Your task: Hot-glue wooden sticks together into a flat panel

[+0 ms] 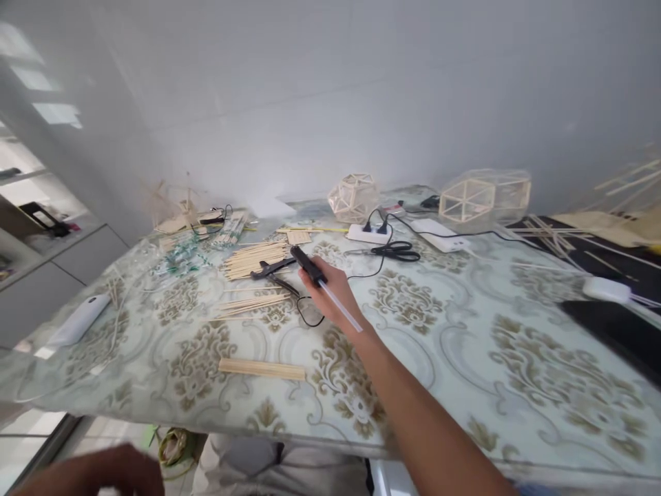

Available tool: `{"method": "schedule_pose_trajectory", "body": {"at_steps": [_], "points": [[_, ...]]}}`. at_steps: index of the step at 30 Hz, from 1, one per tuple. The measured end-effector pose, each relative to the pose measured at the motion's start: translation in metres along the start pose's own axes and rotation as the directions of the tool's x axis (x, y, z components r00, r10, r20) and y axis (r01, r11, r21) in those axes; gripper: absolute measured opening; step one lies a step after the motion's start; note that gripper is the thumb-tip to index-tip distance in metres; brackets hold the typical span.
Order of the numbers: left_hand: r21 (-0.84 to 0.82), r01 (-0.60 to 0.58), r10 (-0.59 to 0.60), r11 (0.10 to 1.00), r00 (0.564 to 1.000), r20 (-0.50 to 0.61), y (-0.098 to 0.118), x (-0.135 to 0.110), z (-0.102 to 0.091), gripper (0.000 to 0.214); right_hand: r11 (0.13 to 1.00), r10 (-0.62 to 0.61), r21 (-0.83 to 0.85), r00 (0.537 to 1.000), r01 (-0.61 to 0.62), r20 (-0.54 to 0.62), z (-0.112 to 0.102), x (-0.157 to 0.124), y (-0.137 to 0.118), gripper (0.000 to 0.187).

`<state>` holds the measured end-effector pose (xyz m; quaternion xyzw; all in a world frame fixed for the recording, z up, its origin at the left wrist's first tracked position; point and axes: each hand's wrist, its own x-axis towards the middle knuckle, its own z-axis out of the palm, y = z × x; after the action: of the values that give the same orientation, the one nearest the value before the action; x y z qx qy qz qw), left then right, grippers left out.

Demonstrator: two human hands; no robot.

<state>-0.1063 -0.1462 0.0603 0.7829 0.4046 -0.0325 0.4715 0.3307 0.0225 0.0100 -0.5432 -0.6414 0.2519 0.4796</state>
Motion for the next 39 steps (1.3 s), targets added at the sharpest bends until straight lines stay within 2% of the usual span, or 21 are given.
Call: {"method": "schedule_pose_trajectory", "body": {"at_steps": [2,4,7,9,11,12,13,17,21,24,27,30,33,39], "points": [[0.045,-0.005,0.011,0.999,0.992,-0.129,-0.005,0.018,-0.035,0.03,1.0,0.0,-0.016,1.0,0.0,0.025,0.004,-0.003,0.0,0.039],[0.115,0.003,0.032,0.993,0.951,-0.306,-0.01,0.048,-0.068,0.032,0.999,0.003,-0.035,0.999,-0.001,0.049,0.007,-0.005,0.001,0.039],[0.213,0.027,0.075,0.977,0.886,-0.457,-0.018,0.104,-0.099,0.032,0.997,0.013,-0.071,0.997,-0.007,0.081,0.011,-0.007,0.003,0.04],[0.262,0.009,0.112,0.965,0.889,-0.443,-0.022,0.137,-0.106,0.035,0.996,0.016,-0.092,0.995,-0.007,0.094,0.012,-0.008,0.005,0.039],[0.306,-0.027,0.146,0.952,0.916,-0.373,-0.025,0.163,-0.108,0.035,0.995,0.005,-0.104,0.995,0.005,0.1,0.012,-0.009,0.004,0.037],[0.328,-0.047,0.161,0.944,0.93,-0.33,-0.026,0.174,-0.108,0.035,0.994,-0.006,-0.109,0.995,0.017,0.099,0.011,-0.009,0.003,0.029],[0.348,-0.07,0.177,0.935,0.942,-0.286,-0.027,0.184,-0.107,0.035,0.993,-0.019,-0.111,0.996,0.029,0.088,0.011,-0.01,0.001,0.02],[0.418,-0.143,0.237,0.897,0.955,-0.181,-0.03,0.212,-0.104,0.034,0.992,-0.062,-0.1,0.994,0.071,0.089,0.01,-0.012,-0.009,0.013],[0.431,-0.171,0.263,0.886,0.951,-0.164,-0.033,0.221,-0.097,0.033,0.994,-0.055,-0.093,0.994,0.064,0.096,0.011,-0.014,-0.016,0.009],[0.394,-0.192,0.28,0.899,0.943,-0.178,-0.03,0.215,-0.096,0.029,0.995,-0.026,-0.092,0.996,0.034,0.089,0.011,-0.018,-0.02,0.01],[0.292,-0.217,0.294,0.931,0.922,-0.251,-0.021,0.202,-0.101,0.021,0.996,0.009,-0.085,0.997,-0.003,0.08,0.012,-0.023,-0.025,0.016],[0.153,-0.258,0.297,0.954,0.882,-0.366,-0.011,0.192,-0.106,0.013,0.997,0.038,-0.076,0.995,-0.031,0.093,0.016,-0.028,-0.029,0.019],[0.025,-0.339,0.31,0.941,0.825,-0.472,-0.006,0.189,-0.107,0.012,0.996,0.065,-0.075,0.993,-0.058,0.099,0.019,-0.03,-0.029,0.023],[-0.174,-0.575,0.364,0.799,0.694,-0.621,-0.009,0.192,-0.105,0.037,0.993,0.101,-0.073,0.993,-0.097,0.065,0.019,-0.027,-0.022,0.027]]}}
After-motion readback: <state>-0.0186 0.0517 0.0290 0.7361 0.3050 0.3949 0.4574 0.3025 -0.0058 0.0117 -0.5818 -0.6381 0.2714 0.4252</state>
